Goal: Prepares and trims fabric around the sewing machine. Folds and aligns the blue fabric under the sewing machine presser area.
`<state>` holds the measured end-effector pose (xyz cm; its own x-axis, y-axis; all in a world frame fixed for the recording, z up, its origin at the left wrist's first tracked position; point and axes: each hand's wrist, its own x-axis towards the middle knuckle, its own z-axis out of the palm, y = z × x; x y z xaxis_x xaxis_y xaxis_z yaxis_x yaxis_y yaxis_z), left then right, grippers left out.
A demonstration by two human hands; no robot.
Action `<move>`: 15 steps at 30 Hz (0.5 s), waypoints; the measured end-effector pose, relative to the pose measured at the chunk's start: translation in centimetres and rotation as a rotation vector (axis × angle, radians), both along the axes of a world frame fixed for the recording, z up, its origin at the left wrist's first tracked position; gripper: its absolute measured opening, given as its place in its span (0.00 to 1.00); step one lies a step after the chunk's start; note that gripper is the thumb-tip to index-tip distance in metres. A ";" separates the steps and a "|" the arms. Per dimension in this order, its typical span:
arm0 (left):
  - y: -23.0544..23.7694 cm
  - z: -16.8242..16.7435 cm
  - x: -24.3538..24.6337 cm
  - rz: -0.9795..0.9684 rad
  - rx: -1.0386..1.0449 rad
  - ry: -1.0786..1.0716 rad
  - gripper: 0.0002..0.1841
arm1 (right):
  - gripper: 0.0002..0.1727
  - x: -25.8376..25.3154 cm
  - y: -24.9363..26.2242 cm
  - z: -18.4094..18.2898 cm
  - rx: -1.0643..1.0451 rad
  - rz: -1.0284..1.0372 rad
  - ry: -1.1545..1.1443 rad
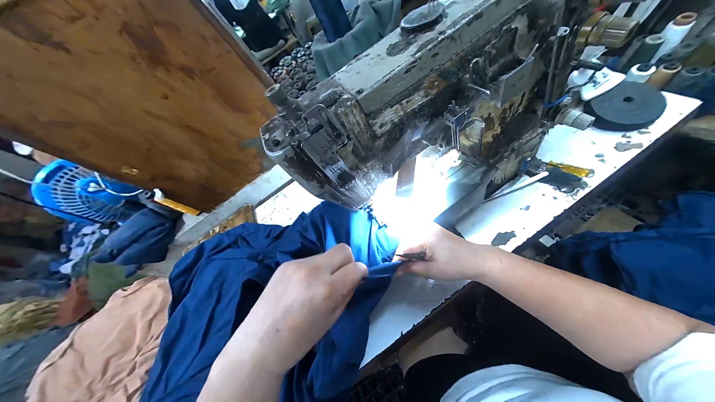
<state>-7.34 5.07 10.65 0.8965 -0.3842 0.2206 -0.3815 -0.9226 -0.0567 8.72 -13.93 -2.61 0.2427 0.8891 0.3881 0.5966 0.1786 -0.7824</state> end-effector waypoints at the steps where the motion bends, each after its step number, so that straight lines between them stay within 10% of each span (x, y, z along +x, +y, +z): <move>1: 0.6 0.0 0.3 0.042 0.077 -0.026 0.11 | 0.15 0.0 0.0 -0.1 0.010 -0.006 -0.011; 11: 3.1 -1.1 0.3 0.053 -0.398 0.092 0.12 | 0.14 -0.3 -0.1 -0.5 0.059 -0.023 0.025; 15: 2.0 -0.5 0.3 0.069 -0.024 -0.034 0.14 | 0.14 -0.3 -0.2 -0.4 0.046 -0.023 0.016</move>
<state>-7.02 7.11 10.16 0.9125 -0.3158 0.2600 -0.3149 -0.9480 -0.0463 8.39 -14.11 -3.06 0.2692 0.8643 0.4248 0.5884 0.2015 -0.7830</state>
